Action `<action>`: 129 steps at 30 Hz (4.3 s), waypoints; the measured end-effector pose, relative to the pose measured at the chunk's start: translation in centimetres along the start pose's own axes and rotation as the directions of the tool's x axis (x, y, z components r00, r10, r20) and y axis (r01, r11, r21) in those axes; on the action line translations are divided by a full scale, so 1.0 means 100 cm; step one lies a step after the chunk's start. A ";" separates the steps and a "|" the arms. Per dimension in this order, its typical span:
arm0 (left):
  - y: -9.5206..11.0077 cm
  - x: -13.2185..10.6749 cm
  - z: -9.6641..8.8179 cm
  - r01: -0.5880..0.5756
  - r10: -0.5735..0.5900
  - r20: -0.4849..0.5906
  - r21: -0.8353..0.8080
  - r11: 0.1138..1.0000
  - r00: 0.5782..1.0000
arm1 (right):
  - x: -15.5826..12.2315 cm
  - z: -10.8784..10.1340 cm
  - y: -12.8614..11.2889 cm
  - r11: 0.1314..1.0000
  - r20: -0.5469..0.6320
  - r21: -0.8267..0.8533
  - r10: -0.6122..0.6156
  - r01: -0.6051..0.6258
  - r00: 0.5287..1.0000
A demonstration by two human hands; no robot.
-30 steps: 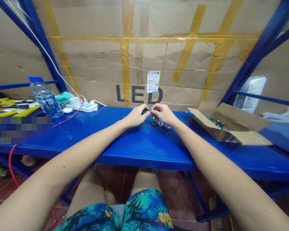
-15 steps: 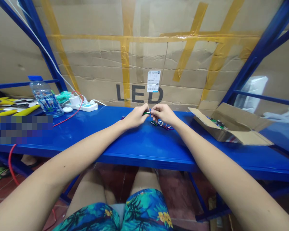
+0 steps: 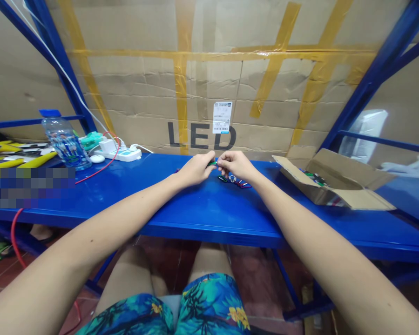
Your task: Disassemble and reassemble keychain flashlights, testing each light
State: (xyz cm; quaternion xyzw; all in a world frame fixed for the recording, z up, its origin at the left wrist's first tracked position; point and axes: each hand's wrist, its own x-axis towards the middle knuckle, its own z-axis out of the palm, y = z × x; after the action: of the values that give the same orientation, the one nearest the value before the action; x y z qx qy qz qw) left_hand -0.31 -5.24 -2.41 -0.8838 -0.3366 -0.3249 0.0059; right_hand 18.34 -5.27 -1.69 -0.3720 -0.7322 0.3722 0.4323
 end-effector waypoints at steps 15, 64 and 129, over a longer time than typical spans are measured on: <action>0.002 0.003 -0.003 0.020 -0.020 -0.008 0.100 0.995 1.000 | 0.001 -0.008 0.003 0.999 -0.035 -0.022 -0.025 0.024 0.999; 0.002 0.002 -0.005 -0.026 0.023 0.019 0.163 0.986 1.000 | -0.001 -0.004 -0.001 0.995 -0.063 -0.091 -0.050 0.044 0.997; -0.007 0.006 -0.008 -0.009 -0.005 -0.102 -0.142 0.990 0.995 | 0.005 -0.010 -0.002 0.915 0.008 -0.388 -0.113 0.107 0.994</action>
State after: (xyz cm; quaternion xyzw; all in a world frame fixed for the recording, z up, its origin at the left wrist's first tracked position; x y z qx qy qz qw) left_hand -0.80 -4.54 -1.61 -0.8646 -0.3111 -0.3926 -0.0395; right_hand 18.98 -4.72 -0.98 -0.4112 -0.8079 0.1922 0.3759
